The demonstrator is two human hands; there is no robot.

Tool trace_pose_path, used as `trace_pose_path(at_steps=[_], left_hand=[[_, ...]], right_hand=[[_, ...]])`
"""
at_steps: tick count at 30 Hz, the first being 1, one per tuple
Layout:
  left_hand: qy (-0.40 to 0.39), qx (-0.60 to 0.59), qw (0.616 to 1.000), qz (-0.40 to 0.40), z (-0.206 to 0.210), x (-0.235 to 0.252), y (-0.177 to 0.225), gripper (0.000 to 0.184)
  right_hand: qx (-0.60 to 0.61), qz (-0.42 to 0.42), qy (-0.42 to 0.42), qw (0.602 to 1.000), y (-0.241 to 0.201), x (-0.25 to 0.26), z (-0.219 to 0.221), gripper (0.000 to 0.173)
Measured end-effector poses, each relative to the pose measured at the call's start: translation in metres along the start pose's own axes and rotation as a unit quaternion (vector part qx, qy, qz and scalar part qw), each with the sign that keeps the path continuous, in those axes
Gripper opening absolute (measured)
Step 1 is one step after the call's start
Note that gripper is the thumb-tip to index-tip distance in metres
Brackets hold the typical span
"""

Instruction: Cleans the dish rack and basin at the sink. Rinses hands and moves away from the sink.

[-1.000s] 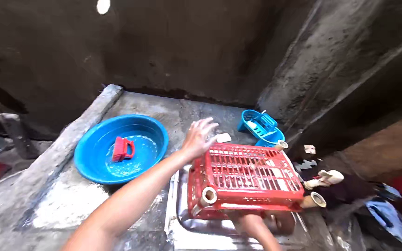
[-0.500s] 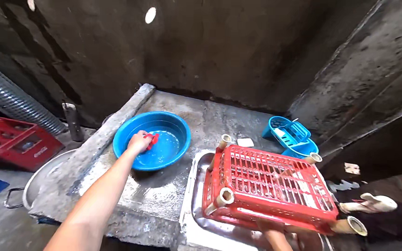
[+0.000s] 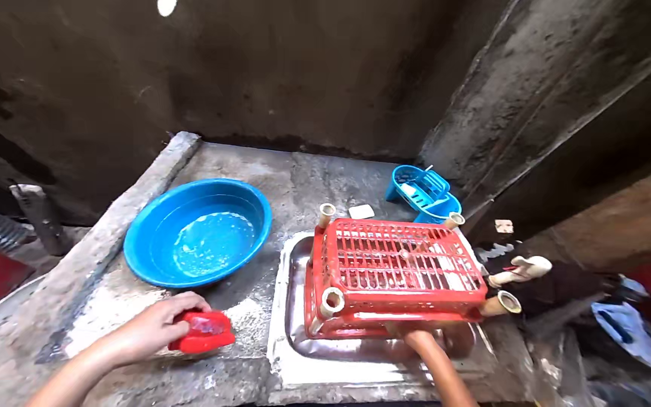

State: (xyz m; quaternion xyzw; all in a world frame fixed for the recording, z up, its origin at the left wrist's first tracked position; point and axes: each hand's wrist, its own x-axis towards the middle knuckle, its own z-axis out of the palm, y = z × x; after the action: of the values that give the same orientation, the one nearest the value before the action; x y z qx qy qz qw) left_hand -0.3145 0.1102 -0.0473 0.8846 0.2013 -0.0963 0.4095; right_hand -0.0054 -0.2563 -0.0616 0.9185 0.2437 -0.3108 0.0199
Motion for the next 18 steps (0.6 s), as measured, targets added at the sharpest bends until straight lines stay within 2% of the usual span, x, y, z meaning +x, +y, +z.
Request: trace_pose_path(at_steps=[2,4,6,8,10,13,15,18], left_hand=[[-0.009,0.103,0.995,-0.014,0.009,0.015,0.013,0.033],[0.012,0.159,0.987,0.017,0.017,0.03,0.035,0.034],[0.02,0.072,0.995,0.067,0.034,0.051,0.06,0.038],[-0.007,-0.16,0.986,0.041,0.061,0.082,0.089,0.047],[-0.03,-0.385,0.921,-0.041,0.082,0.118,0.117,0.054],[-0.013,-0.578,0.814,-0.059,0.101,0.162,0.155,0.058],[0.056,-0.648,0.755,-0.087,0.113,0.177,0.177,0.05],[0.114,-0.669,0.727,-0.108,0.118,0.177,0.187,0.045]], right_hand=[[0.044,-0.022,-0.012,0.999,0.02,0.007,0.008,0.045],[0.051,-0.003,-0.051,0.997,0.038,0.008,0.007,0.043],[0.088,0.023,-0.052,0.995,0.057,0.004,0.004,0.045],[0.138,-0.006,-0.018,0.99,0.077,-0.01,-0.004,0.044],[0.186,-0.047,0.015,0.981,0.1,-0.026,-0.009,0.042],[0.242,-0.08,0.038,0.966,0.13,-0.049,-0.011,0.05],[0.28,-0.069,0.031,0.957,0.151,-0.059,-0.008,0.057],[0.321,-0.045,0.04,0.945,0.177,-0.069,0.0,0.057]])
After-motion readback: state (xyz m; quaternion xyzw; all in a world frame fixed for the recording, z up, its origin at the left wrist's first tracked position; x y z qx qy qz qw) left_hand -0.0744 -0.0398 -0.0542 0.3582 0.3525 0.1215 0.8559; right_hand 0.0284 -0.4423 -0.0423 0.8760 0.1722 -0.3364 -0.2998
